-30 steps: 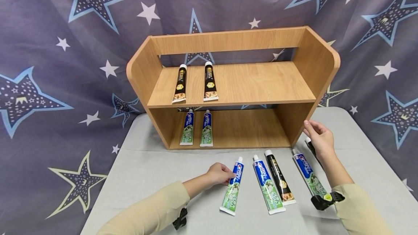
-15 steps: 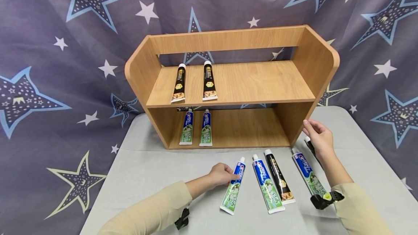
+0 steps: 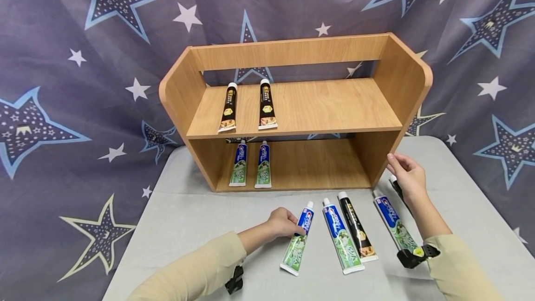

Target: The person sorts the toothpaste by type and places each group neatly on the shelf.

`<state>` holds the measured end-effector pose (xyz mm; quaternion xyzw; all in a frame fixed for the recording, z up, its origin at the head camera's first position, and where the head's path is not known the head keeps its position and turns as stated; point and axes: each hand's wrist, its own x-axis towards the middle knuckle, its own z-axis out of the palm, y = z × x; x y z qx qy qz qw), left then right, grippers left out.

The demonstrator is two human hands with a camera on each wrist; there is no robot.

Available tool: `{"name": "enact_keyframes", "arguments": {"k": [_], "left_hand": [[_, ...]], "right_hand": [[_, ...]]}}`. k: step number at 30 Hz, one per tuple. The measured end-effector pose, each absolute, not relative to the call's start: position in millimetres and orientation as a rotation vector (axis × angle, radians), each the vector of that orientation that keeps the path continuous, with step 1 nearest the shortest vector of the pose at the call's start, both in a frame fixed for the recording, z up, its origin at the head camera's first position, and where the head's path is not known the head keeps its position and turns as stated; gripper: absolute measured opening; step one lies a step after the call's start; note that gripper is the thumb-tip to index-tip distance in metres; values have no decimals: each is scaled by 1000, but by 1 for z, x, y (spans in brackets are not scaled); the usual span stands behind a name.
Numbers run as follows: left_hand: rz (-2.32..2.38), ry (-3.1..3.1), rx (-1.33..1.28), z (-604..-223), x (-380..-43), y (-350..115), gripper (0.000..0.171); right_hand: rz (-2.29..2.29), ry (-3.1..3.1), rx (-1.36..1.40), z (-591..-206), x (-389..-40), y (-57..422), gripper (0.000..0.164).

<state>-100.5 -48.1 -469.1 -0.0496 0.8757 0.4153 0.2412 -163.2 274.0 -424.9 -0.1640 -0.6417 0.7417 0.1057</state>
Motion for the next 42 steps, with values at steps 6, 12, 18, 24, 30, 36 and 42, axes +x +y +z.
{"name": "enact_keyframes", "arguments": {"k": [6, 12, 18, 24, 30, 36, 42], "left_hand": [[1131, 2349, -151, -468, -105, -53, 20], [1225, 2257, -201, -470, -111, -59, 19], [1333, 2148, -228, -473, -120, -67, 20], [1382, 2081, -240, -475, -128, -75, 22], [1452, 2040, -230, -476, -136, -81, 26], [1538, 2034, -220, -478, -141, -84, 29], [1571, 2041, -276, -474, -151, -85, 33]], "right_hand": [[2176, -1899, -477, -424, -163, 273, 10], [2185, -1915, -477, -425, -163, 275, 12], [2189, -1905, -476, -425, -162, 275, 14], [2208, -1890, -472, -425, -162, 275, 11], [2166, -1919, -446, -429, -163, 276, 16], [2151, -1894, -371, -438, -168, 280, 21], [2203, -1854, -439, -427, -163, 274, 8]]}}
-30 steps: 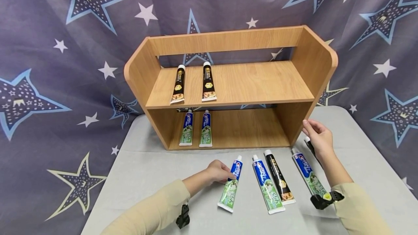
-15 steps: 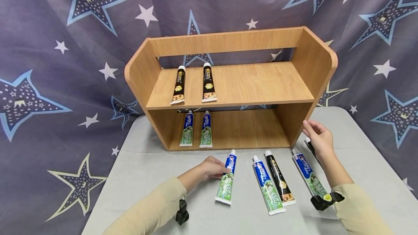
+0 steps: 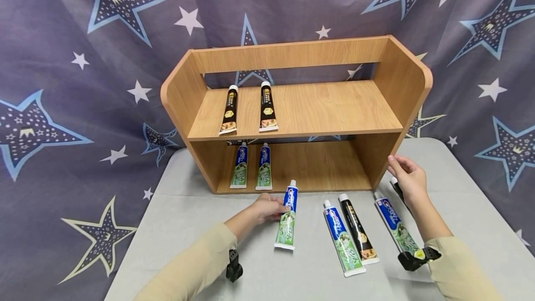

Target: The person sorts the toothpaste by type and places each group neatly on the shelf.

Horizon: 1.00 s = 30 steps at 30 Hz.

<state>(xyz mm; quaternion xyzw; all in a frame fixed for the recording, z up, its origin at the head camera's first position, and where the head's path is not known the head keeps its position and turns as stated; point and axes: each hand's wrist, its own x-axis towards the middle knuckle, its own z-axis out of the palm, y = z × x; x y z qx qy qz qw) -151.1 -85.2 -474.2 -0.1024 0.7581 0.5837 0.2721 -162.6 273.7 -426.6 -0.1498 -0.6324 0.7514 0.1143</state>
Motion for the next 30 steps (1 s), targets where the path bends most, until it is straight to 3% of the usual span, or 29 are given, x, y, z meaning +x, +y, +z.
{"name": "enact_keyframes", "arguments": {"k": [19, 23, 30], "left_hand": [[1544, 2040, -298, -454, -196, -79, 44], [1524, 2048, -326, -458, -215, -75, 38], [1603, 2042, -334, -538, -298, -80, 40]], "right_hand": [[2203, -1853, -492, -425, -164, 275, 11], [2192, -1861, -488, -426, -164, 275, 11], [2161, -1912, -479, -424, -163, 275, 8]]}}
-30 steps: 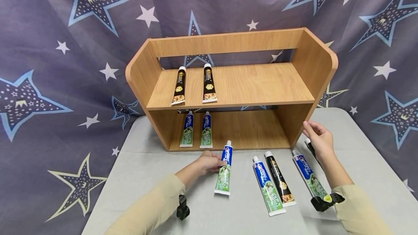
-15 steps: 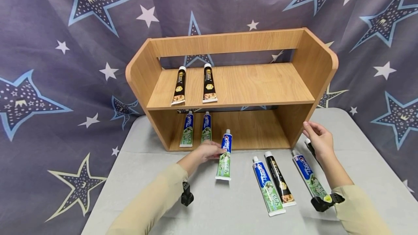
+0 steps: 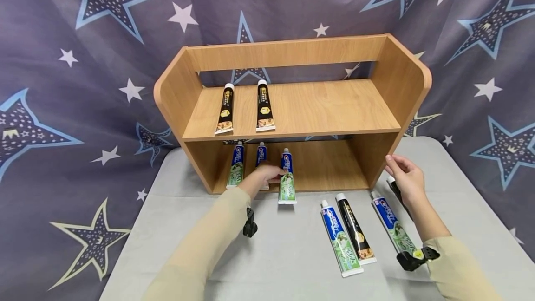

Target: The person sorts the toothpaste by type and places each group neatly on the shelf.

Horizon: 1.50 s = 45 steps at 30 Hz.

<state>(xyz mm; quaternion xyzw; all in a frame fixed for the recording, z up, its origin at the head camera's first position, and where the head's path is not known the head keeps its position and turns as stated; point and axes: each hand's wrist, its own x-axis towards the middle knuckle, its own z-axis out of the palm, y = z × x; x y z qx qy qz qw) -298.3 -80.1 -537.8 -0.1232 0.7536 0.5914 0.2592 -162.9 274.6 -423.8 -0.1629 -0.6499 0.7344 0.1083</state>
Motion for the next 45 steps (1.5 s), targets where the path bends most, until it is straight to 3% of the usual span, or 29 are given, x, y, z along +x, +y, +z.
{"name": "enact_keyframes", "arguments": {"k": [3, 7, 9, 12, 15, 19, 26, 34, 38, 42, 45], "left_hand": [[1626, 2077, -394, -511, -294, -74, 46], [1575, 2242, -496, -445, -262, -61, 66], [1538, 2313, -535, -440, -261, -60, 72], [1480, 2426, -555, -460, -276, -65, 72], [1345, 2624, -515, -515, -313, -70, 72], [1135, 2875, -310, -601, -369, -73, 50], [1249, 2946, -119, -636, -388, -69, 25], [1101, 3118, 28, -684, -413, -72, 25], [1018, 3157, 48, -638, -382, -68, 20], [1026, 3011, -38, -537, -321, -62, 18], [1018, 2932, -105, -486, -289, -57, 24]], "right_hand": [[2143, -1953, -460, -422, -161, 275, 8], [2145, -1962, -459, -421, -160, 275, 13], [2155, -1957, -463, -421, -160, 274, 14], [2160, -1954, -467, -421, -161, 274, 15], [2178, -1934, -454, -420, -162, 273, 12], [2183, -1899, -446, -420, -163, 273, 7], [2203, -1874, -436, -420, -163, 274, 7], [2200, -1884, -494, -423, -164, 275, 8], [2201, -1895, -498, -423, -163, 276, 8], [2186, -1932, -501, -422, -162, 275, 11], [2181, -1939, -499, -422, -162, 275, 14]]}}
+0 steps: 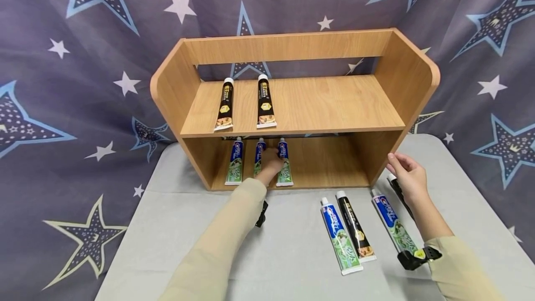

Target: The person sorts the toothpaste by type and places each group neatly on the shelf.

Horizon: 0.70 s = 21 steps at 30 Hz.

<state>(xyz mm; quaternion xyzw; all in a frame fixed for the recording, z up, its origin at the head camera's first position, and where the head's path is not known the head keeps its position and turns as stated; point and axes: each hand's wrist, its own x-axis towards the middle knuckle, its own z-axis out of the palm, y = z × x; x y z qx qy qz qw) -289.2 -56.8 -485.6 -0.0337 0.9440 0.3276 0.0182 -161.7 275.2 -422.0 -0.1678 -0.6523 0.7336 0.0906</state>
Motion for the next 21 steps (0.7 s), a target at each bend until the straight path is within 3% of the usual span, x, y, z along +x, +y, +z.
{"name": "enact_keyframes", "arguments": {"k": [3, 8, 13, 21], "left_hand": [[1024, 2909, -126, -478, -284, -56, 32], [1044, 2937, -81, -512, -304, -62, 40], [1047, 2941, -19, -509, -299, -66, 43], [1105, 3014, 168, -491, -278, -70, 15]], "right_hand": [[2177, -1936, -491, -422, -161, 275, 14], [2174, -1926, -482, -422, -161, 274, 10], [2159, -1923, -496, -422, -161, 272, 8], [2223, -1861, -487, -421, -161, 272, 9]]}}
